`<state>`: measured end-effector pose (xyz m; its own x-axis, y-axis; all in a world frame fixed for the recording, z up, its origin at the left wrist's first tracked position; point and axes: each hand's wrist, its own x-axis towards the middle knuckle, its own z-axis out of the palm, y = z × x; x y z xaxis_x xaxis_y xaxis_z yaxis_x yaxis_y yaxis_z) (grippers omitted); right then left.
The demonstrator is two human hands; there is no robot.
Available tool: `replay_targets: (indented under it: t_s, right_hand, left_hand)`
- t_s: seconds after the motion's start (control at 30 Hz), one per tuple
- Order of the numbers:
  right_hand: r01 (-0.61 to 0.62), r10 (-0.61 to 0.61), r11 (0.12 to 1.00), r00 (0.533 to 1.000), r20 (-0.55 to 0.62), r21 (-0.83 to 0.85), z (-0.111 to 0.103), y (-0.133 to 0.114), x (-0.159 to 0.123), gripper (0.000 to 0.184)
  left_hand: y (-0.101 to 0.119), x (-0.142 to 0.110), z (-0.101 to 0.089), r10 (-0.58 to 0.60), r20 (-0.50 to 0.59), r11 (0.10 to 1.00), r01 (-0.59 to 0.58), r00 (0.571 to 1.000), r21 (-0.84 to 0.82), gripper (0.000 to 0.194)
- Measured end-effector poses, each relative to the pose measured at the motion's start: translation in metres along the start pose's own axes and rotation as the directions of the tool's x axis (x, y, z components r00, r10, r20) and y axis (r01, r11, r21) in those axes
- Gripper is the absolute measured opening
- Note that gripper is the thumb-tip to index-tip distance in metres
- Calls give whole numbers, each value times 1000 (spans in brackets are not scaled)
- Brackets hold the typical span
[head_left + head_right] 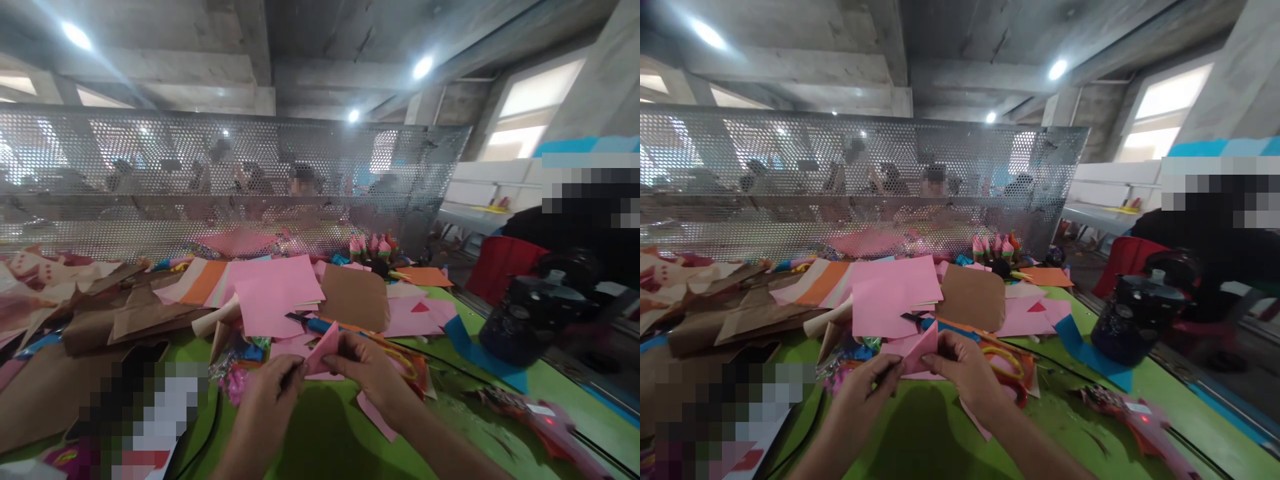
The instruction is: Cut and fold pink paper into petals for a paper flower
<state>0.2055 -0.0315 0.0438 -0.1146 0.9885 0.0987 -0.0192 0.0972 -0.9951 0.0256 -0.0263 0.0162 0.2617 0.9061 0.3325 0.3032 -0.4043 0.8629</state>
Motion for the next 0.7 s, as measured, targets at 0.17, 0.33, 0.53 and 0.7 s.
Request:
replay_targets:
  t_s: [0.17,0.33,0.53,0.7]
  right_hand:
    - [37,-37,999,999,-40,13,-1,1,1,23]
    - [53,-59,994,996,-68,-97,-1,3,-2,21]
    - [116,-112,968,993,30,-224,1,3,-2,20]
    - [104,-196,597,980,-20,-795,-43,-26,3,26]
  left_hand:
    - [-1,-1,-2,38,15,996,-39,999,83,18]
    - [1,-2,-1,88,71,980,-99,994,174,20]
    - [-6,-3,7,-3,125,995,-10,992,100,26]
    - [-10,0,2,-105,11,989,106,994,-102,29]
